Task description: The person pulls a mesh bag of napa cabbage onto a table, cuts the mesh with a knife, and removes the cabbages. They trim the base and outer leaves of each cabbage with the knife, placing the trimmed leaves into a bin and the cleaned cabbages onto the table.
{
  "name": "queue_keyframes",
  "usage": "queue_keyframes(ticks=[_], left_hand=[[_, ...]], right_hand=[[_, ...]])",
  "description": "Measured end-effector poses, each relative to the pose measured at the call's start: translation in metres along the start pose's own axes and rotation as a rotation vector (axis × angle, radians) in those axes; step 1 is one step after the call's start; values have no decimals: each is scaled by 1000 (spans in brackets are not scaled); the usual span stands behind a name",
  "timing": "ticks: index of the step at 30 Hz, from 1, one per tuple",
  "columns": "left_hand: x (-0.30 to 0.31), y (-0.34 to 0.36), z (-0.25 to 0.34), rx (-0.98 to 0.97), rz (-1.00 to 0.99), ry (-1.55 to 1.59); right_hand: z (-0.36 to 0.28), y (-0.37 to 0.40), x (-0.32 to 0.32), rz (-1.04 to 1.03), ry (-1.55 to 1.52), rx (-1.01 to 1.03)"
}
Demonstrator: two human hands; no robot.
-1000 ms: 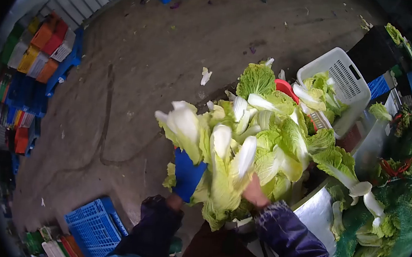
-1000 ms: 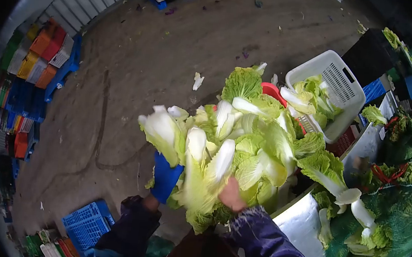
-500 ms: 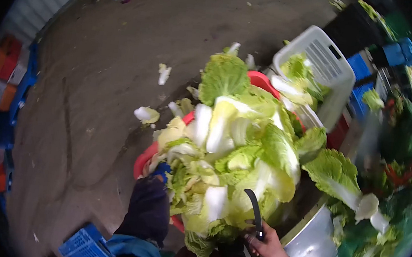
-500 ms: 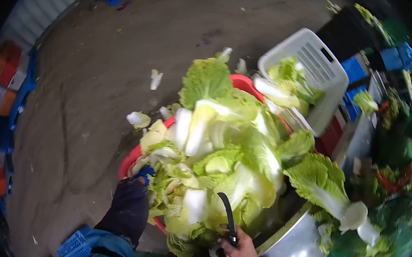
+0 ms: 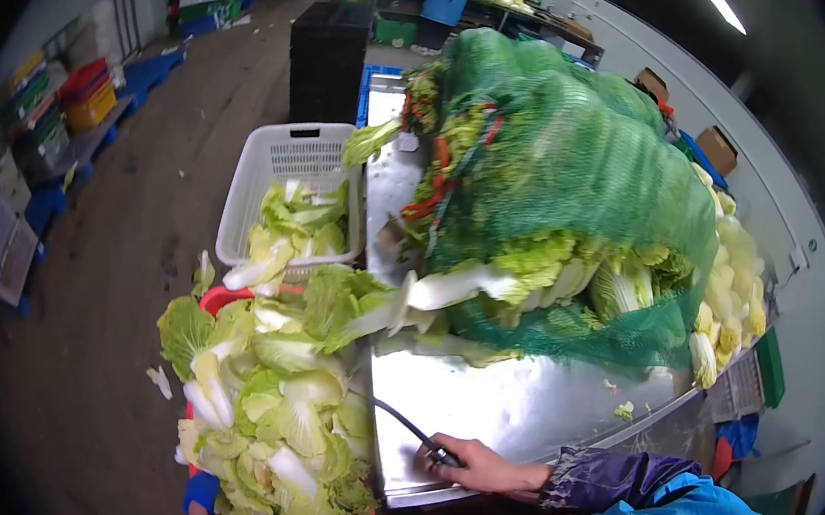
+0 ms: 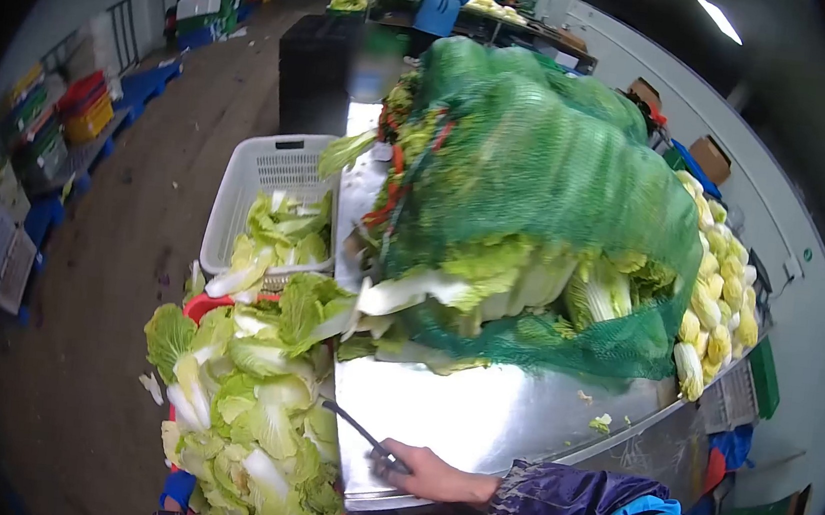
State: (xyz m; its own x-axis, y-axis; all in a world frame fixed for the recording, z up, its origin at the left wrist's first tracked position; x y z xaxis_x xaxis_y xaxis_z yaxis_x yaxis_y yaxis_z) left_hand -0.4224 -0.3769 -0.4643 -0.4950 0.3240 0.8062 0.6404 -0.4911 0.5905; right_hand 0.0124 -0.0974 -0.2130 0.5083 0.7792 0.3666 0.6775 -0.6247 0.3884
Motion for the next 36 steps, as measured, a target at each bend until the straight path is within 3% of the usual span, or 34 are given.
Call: queue_keyframes(ticks=[1,2,3,5,7,9,11,13,16,19,21,23,24,27,28,29,31,32,36], left_hand=[[37,15,23,11,71,42],[69,28,51,2,176,132],[102,47,82,-28,282,264],[135,65,159,-382,698,838],[167,107,266,-541,631,1141],[190,170,369,-607,397,1345],[191,206,451,-740,202,1359],[192,248,522,-731,8,1355],[184,263,600,-874,-98,1314],[179,247,647,-771,-109,1240],[176,222,664,-715,18,1212],[190,205,670,-1085,848,896],[201,225,672,-1061,1076,719],[245,255,677,-932,1175,787],[264,258,680,-943,1095,896],[272,256,685,-933,1098,891],[288,254,699,-1172,1099,983],[283,250,695,-1053,1084,961],[235,262,692,-1059,957,1079]], right_hand=[[4,10,16,23,-27,-81],[14,16,34,113,6,76],[21,23,54,146,-27,32],[37,35,95,260,-95,46],[49,44,138,422,-103,148],[64,49,181,565,-16,204],[73,53,214,613,-288,161],[82,59,240,622,-424,133],[97,71,271,650,-596,76],[114,68,300,689,-623,122],[120,60,316,680,-659,89],[120,46,339,937,-239,397],[101,49,351,1006,-174,372],[71,16,394,1235,-100,591],[51,7,407,1265,-74,687],[36,3,412,1256,-80,687],[16,-8,425,1163,-87,442],[20,-10,424,1143,-95,483],[45,7,389,1252,72,596]])
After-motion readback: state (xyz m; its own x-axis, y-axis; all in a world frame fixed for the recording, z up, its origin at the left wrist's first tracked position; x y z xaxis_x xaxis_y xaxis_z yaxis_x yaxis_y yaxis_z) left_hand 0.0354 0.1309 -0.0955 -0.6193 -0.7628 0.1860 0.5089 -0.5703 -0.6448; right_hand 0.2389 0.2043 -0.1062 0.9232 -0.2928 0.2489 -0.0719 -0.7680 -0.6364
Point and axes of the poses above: each hand's wrist, its own y-axis away from the middle knuckle, its own x-axis out of the back of the hand, z = x × y, the point moved 4 cm from there along -y, towards the middle knuckle, and after that the axes turned 13 degrees about z, right-handed, at the moved point
